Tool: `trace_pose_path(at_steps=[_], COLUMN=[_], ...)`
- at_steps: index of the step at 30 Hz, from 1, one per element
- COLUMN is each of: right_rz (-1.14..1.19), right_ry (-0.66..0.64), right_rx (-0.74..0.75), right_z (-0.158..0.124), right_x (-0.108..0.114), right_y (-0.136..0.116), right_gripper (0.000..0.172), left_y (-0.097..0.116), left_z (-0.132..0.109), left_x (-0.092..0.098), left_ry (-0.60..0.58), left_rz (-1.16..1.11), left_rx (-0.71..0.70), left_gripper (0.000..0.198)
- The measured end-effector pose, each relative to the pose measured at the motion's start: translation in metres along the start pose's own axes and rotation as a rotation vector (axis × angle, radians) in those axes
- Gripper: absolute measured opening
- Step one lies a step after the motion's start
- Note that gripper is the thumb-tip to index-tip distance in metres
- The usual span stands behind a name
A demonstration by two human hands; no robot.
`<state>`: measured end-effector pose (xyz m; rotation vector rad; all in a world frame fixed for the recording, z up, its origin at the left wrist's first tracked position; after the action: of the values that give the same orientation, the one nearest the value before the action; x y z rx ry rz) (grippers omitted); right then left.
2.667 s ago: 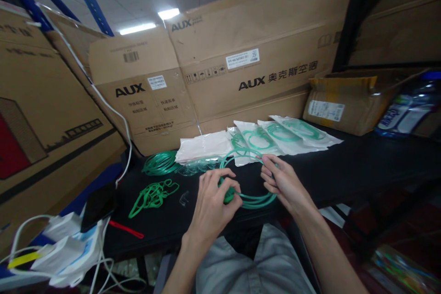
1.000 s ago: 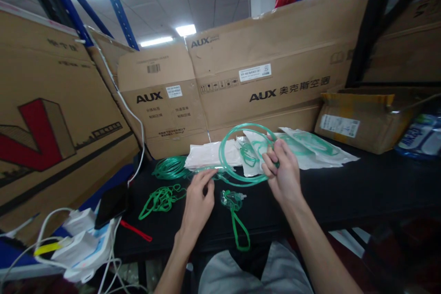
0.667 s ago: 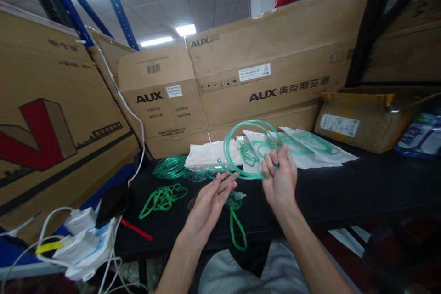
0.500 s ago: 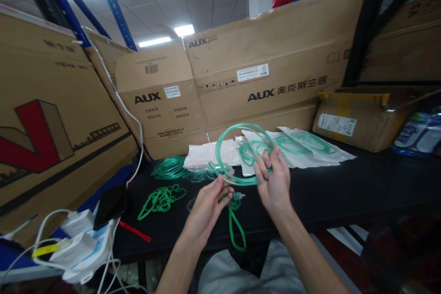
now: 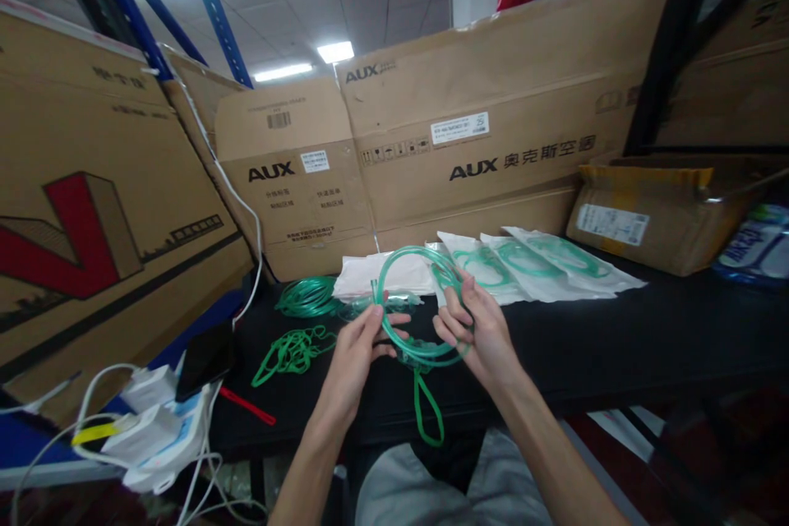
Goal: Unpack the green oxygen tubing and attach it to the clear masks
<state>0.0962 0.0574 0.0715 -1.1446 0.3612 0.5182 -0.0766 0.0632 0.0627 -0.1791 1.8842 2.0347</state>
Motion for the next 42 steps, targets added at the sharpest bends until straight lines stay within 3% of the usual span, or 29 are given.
trace_pose_path(at_steps=[5,9,13,20,26,33,37,42], right_rz=[-0.180,-0.507,-0.883,-0.924,-1.037,-1.191,-1.297,-1.431], right_ry=[0.014,-0.102,-0.242,-0.406,-0.363,-0.350,-0.420,-0.572], right_rx=[-0.095,-0.134,-0.215,-0.491,-0.626,-0.525,-0.419,-0.248], right_z=[0.007,0.036,0.080,0.127,0.160,0.191,0.202,0.204], right_x=[-0.001,-0.006,-0.025,-0.074,-0.103,-0.128,-0.136,-0.131], right_y=[0.000,0.014,0.043,0.093,0.137,0.164,0.156,0.125], right_gripper=[0.037,0.030,0.021,0.015,0.018,0.027,0.032,0.025], left_y=[0.006,0.019,0.040,0.061,0.061,0.055,0.056,0.053], left_z=[0.000,0.007,0.028,0.076,0.105,0.124,0.128,0.126], left_x=[0.004,0.028,0.078,0.175,0.228,0.249,0.249,0.242], left_ry=[-0.062,0.043,0.185,0.372,0.556,0.701,0.735,0.658], left_rz=[0.216,0.291,0.459,0.628,0.713,0.838,0.962,1.035], left_rx=[-0.138,-0.192,-0.225,-0.113,-0.010,0.107,0.196,0.280], left_gripper=[0.044,0.050,0.056,0.043,0.025,0.027,0.031,0.031])
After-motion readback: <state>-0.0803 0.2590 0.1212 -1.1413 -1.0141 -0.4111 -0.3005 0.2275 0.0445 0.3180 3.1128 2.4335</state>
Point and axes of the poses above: each hand's wrist, its own z-axis towards the middle knuckle, its own x-axis out of the back of the hand, y = z × x, the point moved 2 cm from there along z, towards the middle knuckle, and after that the axes turned 13 degrees about -z, right-handed, at the moved point
